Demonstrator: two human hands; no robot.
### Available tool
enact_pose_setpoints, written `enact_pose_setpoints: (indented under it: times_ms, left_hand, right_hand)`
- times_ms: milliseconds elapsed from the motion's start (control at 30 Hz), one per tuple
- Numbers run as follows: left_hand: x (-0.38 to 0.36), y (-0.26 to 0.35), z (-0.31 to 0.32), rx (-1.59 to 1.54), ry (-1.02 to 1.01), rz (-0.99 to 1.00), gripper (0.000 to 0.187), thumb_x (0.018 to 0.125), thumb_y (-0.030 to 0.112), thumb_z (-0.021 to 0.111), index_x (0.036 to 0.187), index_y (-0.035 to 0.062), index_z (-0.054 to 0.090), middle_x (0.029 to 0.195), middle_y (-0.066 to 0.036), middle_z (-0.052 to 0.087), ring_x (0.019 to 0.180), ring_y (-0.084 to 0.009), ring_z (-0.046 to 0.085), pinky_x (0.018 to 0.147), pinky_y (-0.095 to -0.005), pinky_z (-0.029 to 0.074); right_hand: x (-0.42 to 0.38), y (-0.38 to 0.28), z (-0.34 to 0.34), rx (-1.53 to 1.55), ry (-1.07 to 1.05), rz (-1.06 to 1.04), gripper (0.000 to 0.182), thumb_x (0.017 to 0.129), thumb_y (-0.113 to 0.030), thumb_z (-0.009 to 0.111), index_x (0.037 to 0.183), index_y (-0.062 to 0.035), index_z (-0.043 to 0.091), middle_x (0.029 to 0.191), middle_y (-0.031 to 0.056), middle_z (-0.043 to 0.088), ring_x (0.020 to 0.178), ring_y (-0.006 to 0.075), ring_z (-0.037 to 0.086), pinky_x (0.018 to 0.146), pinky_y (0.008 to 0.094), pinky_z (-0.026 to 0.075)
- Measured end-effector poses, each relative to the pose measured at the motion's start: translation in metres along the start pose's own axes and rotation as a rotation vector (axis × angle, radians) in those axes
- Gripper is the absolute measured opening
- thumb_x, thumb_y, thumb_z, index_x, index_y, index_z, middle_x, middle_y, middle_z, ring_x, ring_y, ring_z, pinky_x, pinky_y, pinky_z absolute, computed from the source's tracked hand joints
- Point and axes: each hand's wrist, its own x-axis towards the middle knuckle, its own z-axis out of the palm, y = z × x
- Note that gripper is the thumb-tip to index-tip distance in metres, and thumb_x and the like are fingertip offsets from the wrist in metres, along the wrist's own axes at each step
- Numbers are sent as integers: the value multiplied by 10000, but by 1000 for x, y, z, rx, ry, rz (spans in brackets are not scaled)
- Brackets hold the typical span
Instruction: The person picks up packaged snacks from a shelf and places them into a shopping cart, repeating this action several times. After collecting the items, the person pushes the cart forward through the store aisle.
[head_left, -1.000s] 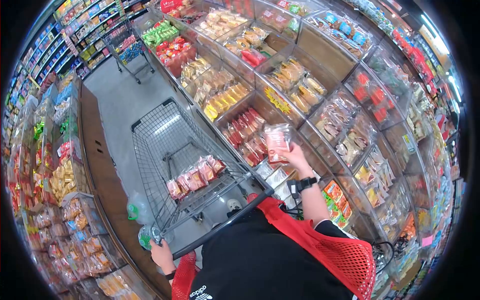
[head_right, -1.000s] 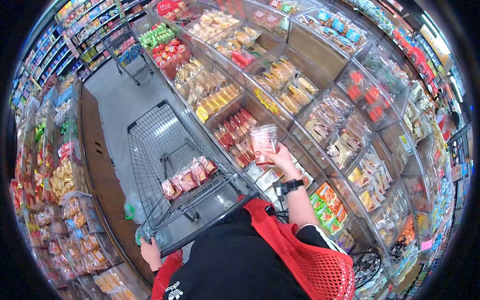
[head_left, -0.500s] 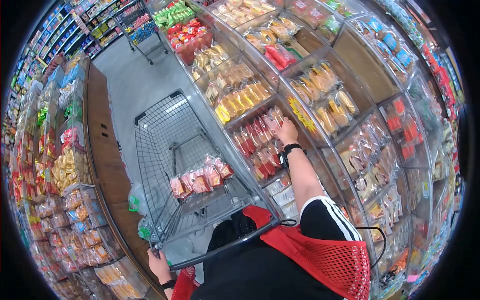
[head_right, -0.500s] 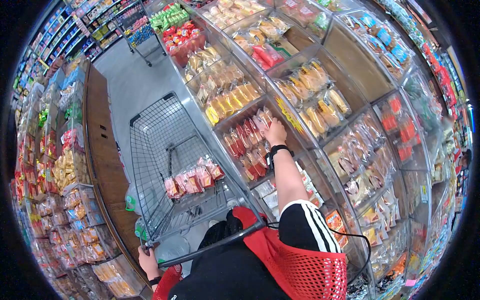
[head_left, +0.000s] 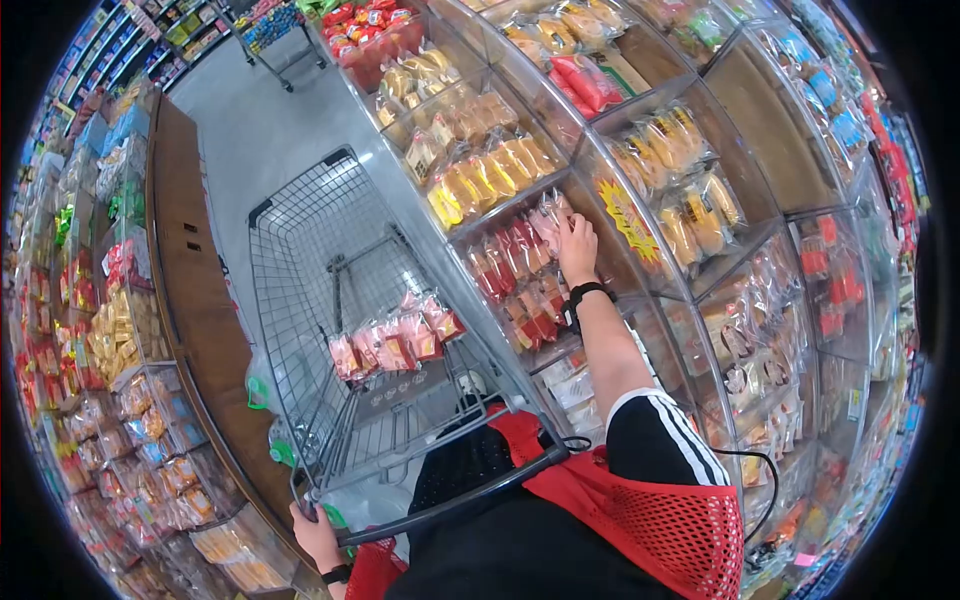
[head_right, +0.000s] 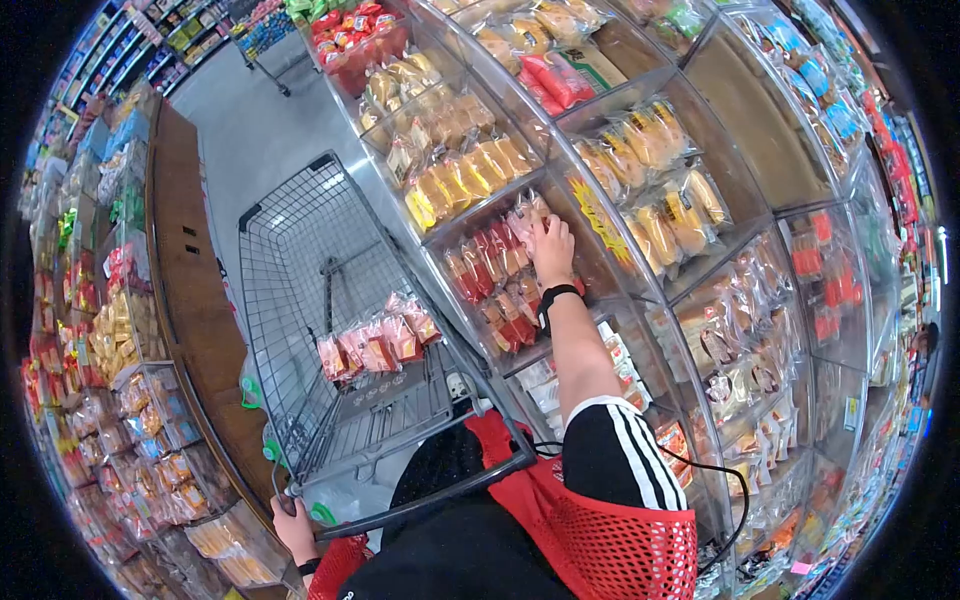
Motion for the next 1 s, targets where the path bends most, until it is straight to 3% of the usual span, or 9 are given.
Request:
enact_pose_setpoints:
  times_ms: [267, 333, 433, 600, 667, 700, 767, 867, 1000]
  left_hand:
    - [1, -4, 0, 73, -35, -63, 354, 829, 243, 654, 1104, 41, 558, 900, -162, 672, 833, -336, 656, 729, -431, 493]
    - [0, 2, -2, 39, -10, -55, 334, 829, 252, 650, 1089, 62, 564, 875, -150, 670, 816, -338, 652, 716, -434, 491]
    - [-2, 0, 1, 54, 19, -48, 315, 826, 260, 648, 1077, 85, 568, 869, -135, 673, 813, -345, 652, 709, -439, 489]
    - [0, 1, 0, 78, 23, -66, 304, 826, 262, 646, 1065, 91, 570, 881, -131, 681, 825, -355, 658, 710, -450, 493]
    - [0, 3, 0, 95, 20, -83, 305, 826, 263, 646, 1068, 92, 574, 895, -134, 686, 837, -358, 660, 715, -454, 496]
    - [0, 4, -1, 80, 29, -88, 314, 826, 264, 646, 1078, 91, 577, 906, -134, 688, 845, -356, 661, 723, -452, 498]
    - [-3, 7, -3, 56, 47, -96, 331, 826, 266, 648, 1099, 90, 583, 927, -136, 692, 862, -354, 662, 738, -449, 502]
    - [-4, 1, 0, 50, 46, -117, 369, 826, 266, 649, 1141, 85, 586, 940, -137, 696, 862, -350, 665, 748, -442, 507]
    - [-4, 0, 2, 82, 78, -102, 370, 825, 245, 653, 1139, 64, 584, 905, -132, 696, 827, -335, 670, 718, -432, 509]
  right_hand:
    - [2, -10, -10, -29, -46, 41, 448, 855, -134, 563, 1296, -210, 535, 1029, 75, 515, 976, 291, 501, 818, 414, 452]
    - [14, -31, -43, 37, -215, 204, 543, 802, -194, 663, 1323, -207, 510, 1099, 110, 525, 1045, 330, 500, 880, 486, 423]
    - [27, -58, -88, 226, -59, 105, 537, 783, -206, 718, 1284, -125, 541, 1200, 137, 545, 1125, 329, 516, 931, 465, 426]
    - [13, -187, -171, 1379, -719, -66, 375, 876, -208, 677, 1196, -36, 586, 1015, 97, 652, 938, 168, 622, 818, 305, 504]
    - [-16, -241, -133, 1371, -1179, -167, 396, 907, -250, 637, 1204, 3, 572, 1008, 131, 673, 893, 188, 646, 759, 304, 517]
    - [-20, -264, -130, 1065, -1090, -449, 452, 896, -354, 625, 1136, 28, 605, 970, 186, 679, 839, 260, 662, 750, 343, 514]
    - [-66, -302, 4, 864, -1307, -465, 532, 861, -454, 611, 1067, 36, 636, 969, 215, 683, 842, 308, 667, 751, 379, 509]
    - [-84, -303, 53, 737, -1509, -114, 540, 851, -435, 608, 1195, -21, 566, 1141, 228, 594, 1016, 331, 592, 862, 391, 472]
    - [-120, -285, 135, 453, -1203, 446, 628, 837, -411, 604, 1365, -97, 474, 1371, 244, 474, 1249, 362, 493, 1010, 407, 424]
